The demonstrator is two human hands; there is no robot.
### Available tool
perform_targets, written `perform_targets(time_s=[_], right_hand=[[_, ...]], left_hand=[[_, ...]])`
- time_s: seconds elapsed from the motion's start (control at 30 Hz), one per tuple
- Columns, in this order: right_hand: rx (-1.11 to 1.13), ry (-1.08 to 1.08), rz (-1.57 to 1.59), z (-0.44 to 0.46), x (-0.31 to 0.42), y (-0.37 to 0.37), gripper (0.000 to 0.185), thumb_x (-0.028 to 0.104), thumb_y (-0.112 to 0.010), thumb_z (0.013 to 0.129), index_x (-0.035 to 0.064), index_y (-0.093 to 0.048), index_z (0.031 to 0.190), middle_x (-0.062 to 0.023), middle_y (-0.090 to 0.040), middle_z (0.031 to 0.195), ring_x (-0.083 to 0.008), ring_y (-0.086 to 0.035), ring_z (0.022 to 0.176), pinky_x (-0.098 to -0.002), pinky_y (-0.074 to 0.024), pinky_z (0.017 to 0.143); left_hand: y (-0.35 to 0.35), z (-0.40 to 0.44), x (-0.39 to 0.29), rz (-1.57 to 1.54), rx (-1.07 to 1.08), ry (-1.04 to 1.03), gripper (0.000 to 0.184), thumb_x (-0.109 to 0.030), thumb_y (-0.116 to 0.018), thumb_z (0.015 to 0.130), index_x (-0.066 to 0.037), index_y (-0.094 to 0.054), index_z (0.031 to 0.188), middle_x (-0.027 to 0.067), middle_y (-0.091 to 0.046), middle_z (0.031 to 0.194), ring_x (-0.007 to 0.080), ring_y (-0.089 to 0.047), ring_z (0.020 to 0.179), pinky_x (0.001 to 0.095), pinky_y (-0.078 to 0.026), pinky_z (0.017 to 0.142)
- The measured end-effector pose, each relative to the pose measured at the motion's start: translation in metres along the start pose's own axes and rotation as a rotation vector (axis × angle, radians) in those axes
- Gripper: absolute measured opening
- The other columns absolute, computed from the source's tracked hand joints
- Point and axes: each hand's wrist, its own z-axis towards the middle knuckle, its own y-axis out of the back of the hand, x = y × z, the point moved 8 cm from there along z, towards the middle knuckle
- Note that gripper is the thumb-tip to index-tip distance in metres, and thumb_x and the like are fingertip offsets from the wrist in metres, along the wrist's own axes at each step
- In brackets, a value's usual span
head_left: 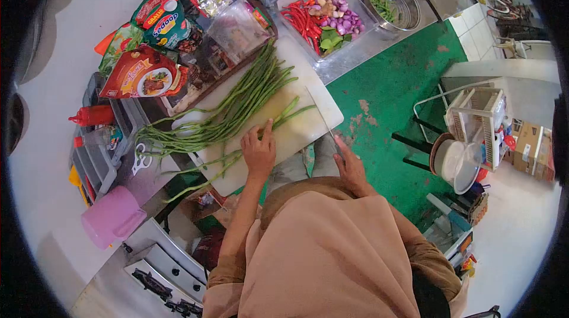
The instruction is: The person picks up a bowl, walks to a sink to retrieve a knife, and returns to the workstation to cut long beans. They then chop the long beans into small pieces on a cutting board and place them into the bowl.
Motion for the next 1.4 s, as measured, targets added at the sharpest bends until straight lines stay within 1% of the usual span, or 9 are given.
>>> perform_targets(time_s=[0.37,0.43,0.57,0.67,0.73,1.17,1.27,1.33,1.4], right_hand=[[0.049,-0.01,0.045,0.012,0.001,0.001,0.05,0.013,-0.052,0.097,0.0158,-0.038,0.145,-0.0193,-0.054,0.133,-0.0386,-0.056,0.114,-0.0416,-0.0476,0.093],[0.047,0.063,-0.091,0.015,0.002,0.005,0.055,0.015,-0.052,0.096,0.0251,-0.034,0.147,-0.0206,-0.061,0.105,-0.0405,-0.062,0.089,-0.0461,-0.0509,0.074],[0.019,0.161,-0.081,0.021,0.012,0.017,0.056,0.016,-0.052,0.096,0.0259,-0.032,0.148,-0.0195,-0.061,0.1,-0.0404,-0.062,0.083,-0.0469,-0.0506,0.07],[0.157,-0.024,-0.08,0.023,-0.002,0.012,0.049,0.013,-0.052,0.097,0.0204,-0.041,0.144,-0.0167,-0.052,0.136,-0.0366,-0.061,0.11,-0.0409,-0.0508,0.088],[0.088,0.118,-0.097,0.025,0.006,0.014,0.056,0.017,-0.051,0.097,0.0284,-0.032,0.148,-0.0192,-0.061,0.098,-0.0408,-0.061,0.082,-0.0485,-0.0506,0.068],[0.01,0.21,-0.048,0.025,0.012,0.018,0.052,0.019,-0.051,0.097,0.0278,-0.035,0.146,-0.0203,-0.062,0.103,-0.0395,-0.062,0.085,-0.0487,-0.0508,0.073],[0.063,0.117,-0.096,0.024,0.005,0.014,0.054,0.02,-0.052,0.096,0.0279,-0.034,0.146,-0.0193,-0.062,0.103,-0.0392,-0.062,0.085,-0.0487,-0.0506,0.072],[0.115,-0.053,-0.173,0.022,0.003,0.013,0.049,0.013,-0.052,0.096,0.021,-0.042,0.143,-0.0162,-0.056,0.131,-0.0376,-0.06,0.109,-0.0427,-0.0506,0.086],[0.123,-0.09,-0.208,0.022,0.008,0.014,0.049,0.013,-0.051,0.096,0.0218,-0.041,0.144,-0.0172,-0.059,0.124,-0.0386,-0.061,0.102,-0.0439,-0.0508,0.083]], left_hand=[[-0.015,0.038,-0.023,-0.175,0.016,0.01,0.037,-0.021,-0.063,0.088,-0.018,-0.062,0.125,0.0058,-0.054,0.101,0.0242,-0.052,0.095,0.0397,-0.043,0.082],[-0.018,0.042,-0.023,-0.196,0.02,0.003,0.035,-0.022,-0.064,0.088,-0.018,-0.064,0.123,0.005,-0.055,0.099,0.0237,-0.053,0.094,0.0393,-0.043,0.081],[-0.02,0.05,-0.024,-0.299,0.061,-0.001,0.031,-0.02,-0.061,0.09,-0.016,-0.066,0.12,0.0069,-0.055,0.095,0.027,-0.054,0.091,0.0414,-0.042,0.079],[-0.022,0.057,-0.025,-0.35,0.083,0.011,0.027,-0.017,-0.061,0.089,-0.015,-0.067,0.115,0.008,-0.057,0.094,0.0281,-0.054,0.089,0.0416,-0.043,0.079],[-0.024,0.061,-0.026,-0.374,0.081,0.017,0.024,-0.015,-0.06,0.089,-0.014,-0.068,0.112,0.0087,-0.057,0.093,0.0285,-0.054,0.089,0.0417,-0.043,0.078],[-0.033,0.076,-0.037,-0.48,0.041,-0.014,0.021,-0.009,-0.06,0.085,-0.01,-0.068,0.105,0.0092,-0.055,0.091,0.0292,-0.053,0.089,0.0416,-0.044,0.08],[-0.021,0.075,-0.046,-0.427,0.034,-0.028,0.023,-0.009,-0.06,0.086,-0.011,-0.068,0.107,0.0095,-0.056,0.093,0.0292,-0.053,0.09,0.0408,-0.044,0.081],[-0.017,0.068,-0.049,-0.409,0.033,-0.019,0.024,-0.01,-0.059,0.086,-0.011,-0.068,0.108,0.0097,-0.056,0.094,0.0293,-0.053,0.092,0.0397,-0.043,0.082],[-0.023,0.061,-0.045,-0.35,0.008,0.002,0.028,-0.011,-0.062,0.085,-0.01,-0.067,0.113,0.0101,-0.057,0.095,0.0295,-0.054,0.091,0.04,-0.044,0.082]])
